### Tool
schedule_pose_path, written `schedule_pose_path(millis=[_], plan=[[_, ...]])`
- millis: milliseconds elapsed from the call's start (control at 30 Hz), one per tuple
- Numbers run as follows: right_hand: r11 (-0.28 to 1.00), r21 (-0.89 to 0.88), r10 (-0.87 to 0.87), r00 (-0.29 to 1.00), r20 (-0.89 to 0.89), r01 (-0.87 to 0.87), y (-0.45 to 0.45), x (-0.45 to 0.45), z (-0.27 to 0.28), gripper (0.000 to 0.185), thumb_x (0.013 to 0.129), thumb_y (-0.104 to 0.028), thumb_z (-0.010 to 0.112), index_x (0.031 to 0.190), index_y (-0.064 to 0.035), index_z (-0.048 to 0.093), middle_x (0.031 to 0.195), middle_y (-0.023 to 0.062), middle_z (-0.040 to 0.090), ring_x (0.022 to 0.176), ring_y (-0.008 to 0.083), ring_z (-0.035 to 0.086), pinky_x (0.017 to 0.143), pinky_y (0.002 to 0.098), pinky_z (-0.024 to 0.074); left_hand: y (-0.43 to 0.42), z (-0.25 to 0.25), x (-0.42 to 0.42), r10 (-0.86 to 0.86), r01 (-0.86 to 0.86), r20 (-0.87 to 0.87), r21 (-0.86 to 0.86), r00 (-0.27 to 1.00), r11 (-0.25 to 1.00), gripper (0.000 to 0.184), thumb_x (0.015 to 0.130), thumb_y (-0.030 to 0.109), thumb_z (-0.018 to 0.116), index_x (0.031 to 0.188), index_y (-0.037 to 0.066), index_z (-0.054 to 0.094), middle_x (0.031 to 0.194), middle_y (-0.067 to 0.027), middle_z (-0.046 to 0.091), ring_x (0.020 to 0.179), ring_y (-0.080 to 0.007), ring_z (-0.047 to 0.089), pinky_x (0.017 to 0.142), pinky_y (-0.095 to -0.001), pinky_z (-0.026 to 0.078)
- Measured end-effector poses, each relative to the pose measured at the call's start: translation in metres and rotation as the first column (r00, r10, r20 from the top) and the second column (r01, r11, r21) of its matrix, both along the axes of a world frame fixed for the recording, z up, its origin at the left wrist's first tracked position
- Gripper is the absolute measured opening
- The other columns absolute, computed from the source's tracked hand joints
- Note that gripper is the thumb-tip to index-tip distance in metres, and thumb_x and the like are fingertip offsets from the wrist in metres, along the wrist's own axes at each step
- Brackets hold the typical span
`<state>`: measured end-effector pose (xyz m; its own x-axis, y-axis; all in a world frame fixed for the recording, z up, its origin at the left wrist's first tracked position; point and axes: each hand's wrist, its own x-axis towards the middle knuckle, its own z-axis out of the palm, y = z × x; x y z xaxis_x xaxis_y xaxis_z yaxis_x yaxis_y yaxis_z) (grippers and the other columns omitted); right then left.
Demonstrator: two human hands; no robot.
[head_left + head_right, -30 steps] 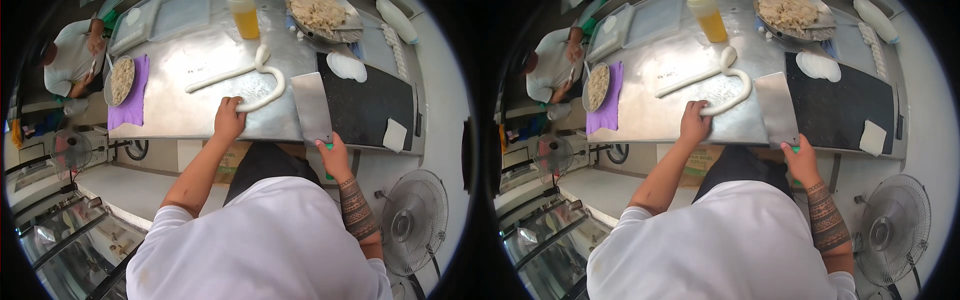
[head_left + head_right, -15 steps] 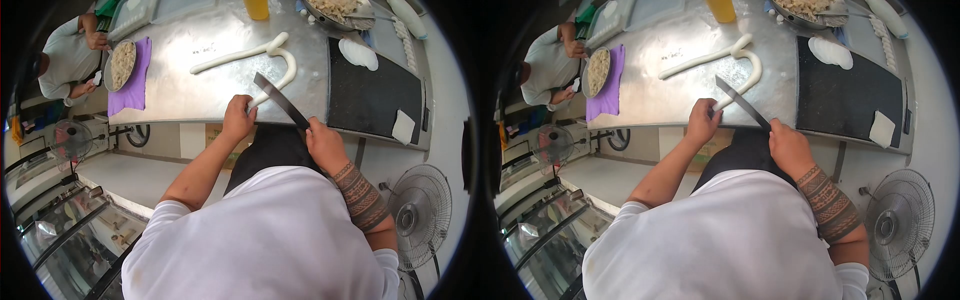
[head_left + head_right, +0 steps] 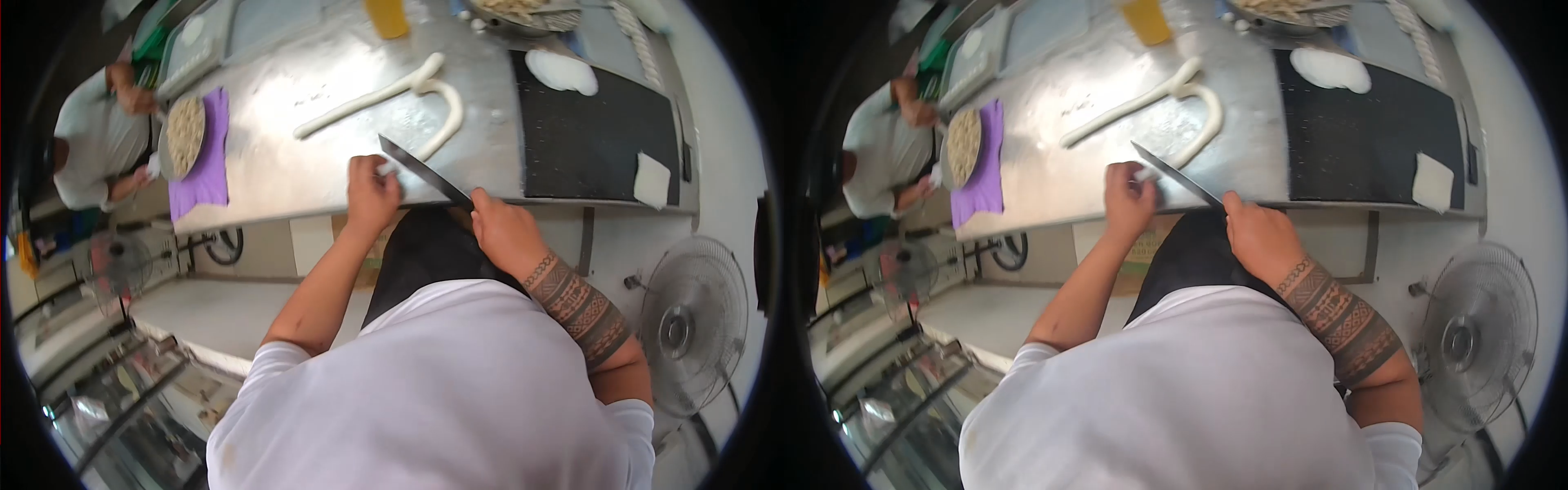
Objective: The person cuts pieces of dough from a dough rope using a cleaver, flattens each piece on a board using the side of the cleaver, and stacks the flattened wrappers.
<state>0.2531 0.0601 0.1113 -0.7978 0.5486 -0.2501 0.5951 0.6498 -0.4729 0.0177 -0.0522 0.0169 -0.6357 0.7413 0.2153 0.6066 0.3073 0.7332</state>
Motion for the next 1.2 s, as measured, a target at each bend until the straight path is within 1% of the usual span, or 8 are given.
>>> schedule_pose_path(millis=[167, 300, 433, 700, 800, 1000, 1100, 1200], plan=[[0.902, -0.111, -0.428, 0.838, -0.338, 0.417, 0.006, 0.081, -0.011, 0.024, 0.103, -0.019, 0.066, 0.117, -0.0019, 0.056, 0.086, 0.0200, 0.072, 0.072, 0.0388, 0.071, 0.066, 0.0492, 0.0561, 0.043, 0.029, 0.003, -0.201, 0.207, 0.161, -0.024, 0.966, 0.978, 0.029, 0.087, 0.001, 0.077, 0.115, 0.002, 0.070, 0.107, -0.0139, 0.067, 0.088, -0.0239, 0.070, 0.077, -0.0366, 0.058], [0.310, -0.724, -0.914, 0.404, -0.048, 0.616, 0.018, 0.154, -0.037, 0.028, 0.105, -0.023, 0.068, 0.124, -0.0057, 0.057, 0.078, -0.0013, 0.058, 0.053, 0.0064, 0.050, 0.045, 0.0267, 0.0447, 0.132, 0.046, 0.072, -0.670, 0.665, 0.042, 0.090, 0.741, 0.741, 0.021, 0.089, 0.003, 0.079, 0.109, 0.002, 0.074, 0.105, -0.0121, 0.070, 0.089, -0.0249, 0.070, 0.079, -0.0365, 0.058], [0.031, -0.835, -0.991, 0.128, 0.047, 0.550, 0.009, 0.201, -0.071, 0.024, 0.104, -0.023, 0.069, 0.116, -0.0056, 0.059, 0.076, -0.0018, 0.054, 0.055, 0.0085, 0.050, 0.049, 0.0284, 0.0467, 0.213, 0.018, 0.140, -0.893, 0.902, -0.129, 0.017, 0.431, 0.432, 0.015, 0.092, 0.011, 0.077, 0.106, 0.005, 0.078, 0.104, -0.0106, 0.071, 0.090, -0.0300, 0.069, 0.082, -0.0399, 0.058], [-0.009, -0.782, -0.981, 0.144, 0.127, 0.623, -0.012, 0.247, -0.088, 0.037, 0.100, -0.031, 0.076, 0.120, -0.0038, 0.062, 0.070, -0.0028, 0.052, 0.052, 0.0082, 0.049, 0.046, 0.0288, 0.0447, 0.236, 0.031, 0.141, -0.966, 0.874, -0.229, -0.437, 0.118, 0.211, 0.026, 0.090, 0.033, 0.075, 0.101, 0.010, 0.081, 0.124, -0.0092, 0.069, 0.126, -0.0369, 0.057, 0.114, -0.0559, 0.040], [0.082, -0.711, -0.975, 0.203, 0.087, 0.698, 0.031, 0.266, -0.051, 0.037, 0.100, -0.034, 0.076, 0.119, -0.0043, 0.063, 0.068, -0.0040, 0.051, 0.049, 0.0071, 0.046, 0.044, 0.0273, 0.0417, 0.247, 0.073, 0.181, -0.847, 0.792, -0.531, -0.502, 0.035, 0.347, 0.054, 0.092, 0.052, 0.070, 0.128, 0.012, 0.076, 0.159, -0.0238, 0.049, 0.151, -0.0472, 0.038, 0.127, -0.0607, 0.024], [0.236, -0.636, -0.959, 0.070, -0.276, 0.735, 0.144, 0.289, 0.030, 0.040, 0.100, -0.040, 0.078, 0.109, -0.0048, 0.064, 0.067, -0.0029, 0.052, 0.048, 0.0072, 0.048, 0.043, 0.0276, 0.0405, 0.251, 0.007, 0.232, -0.931, 0.851, -0.351, -0.454, 0.099, 0.262, 0.100, 0.094, 0.079, 0.053, 0.172, 0.022, 0.027, 0.175, -0.0302, 0.017, 0.162, -0.0521, 0.016, 0.130, -0.0644, 0.012], [0.248, -0.685, -0.903, -0.091, -0.419, 0.685, 0.168, 0.290, 0.006, 0.037, 0.100, -0.040, 0.077, 0.106, -0.0063, 0.062, 0.067, -0.0033, 0.052, 0.048, 0.0074, 0.047, 0.043, 0.0278, 0.0409, 0.256, 0.009, 0.239, -0.951, 0.859, -0.308, -0.477, 0.035, 0.186, 0.101, 0.092, 0.083, 0.052, 0.171, 0.023, 0.030, 0.175, -0.0299, 0.017, 0.162, -0.0515, 0.016, 0.131, -0.0628, 0.012], [0.012, -0.790, -0.991, -0.096, -0.089, 0.614, 0.156, 0.302, -0.103, 0.041, 0.101, -0.044, 0.075, 0.113, -0.0073, 0.060, 0.069, -0.0038, 0.052, 0.050, 0.0065, 0.047, 0.045, 0.0264, 0.0428, 0.263, 0.011, 0.242, -0.958, 0.880, -0.283, -0.464, -0.041, 0.100, 0.100, 0.093, 0.082, 0.051, 0.172, 0.023, 0.029, 0.176, -0.0298, 0.017, 0.162, -0.0505, 0.016, 0.131, -0.0611, 0.013]])
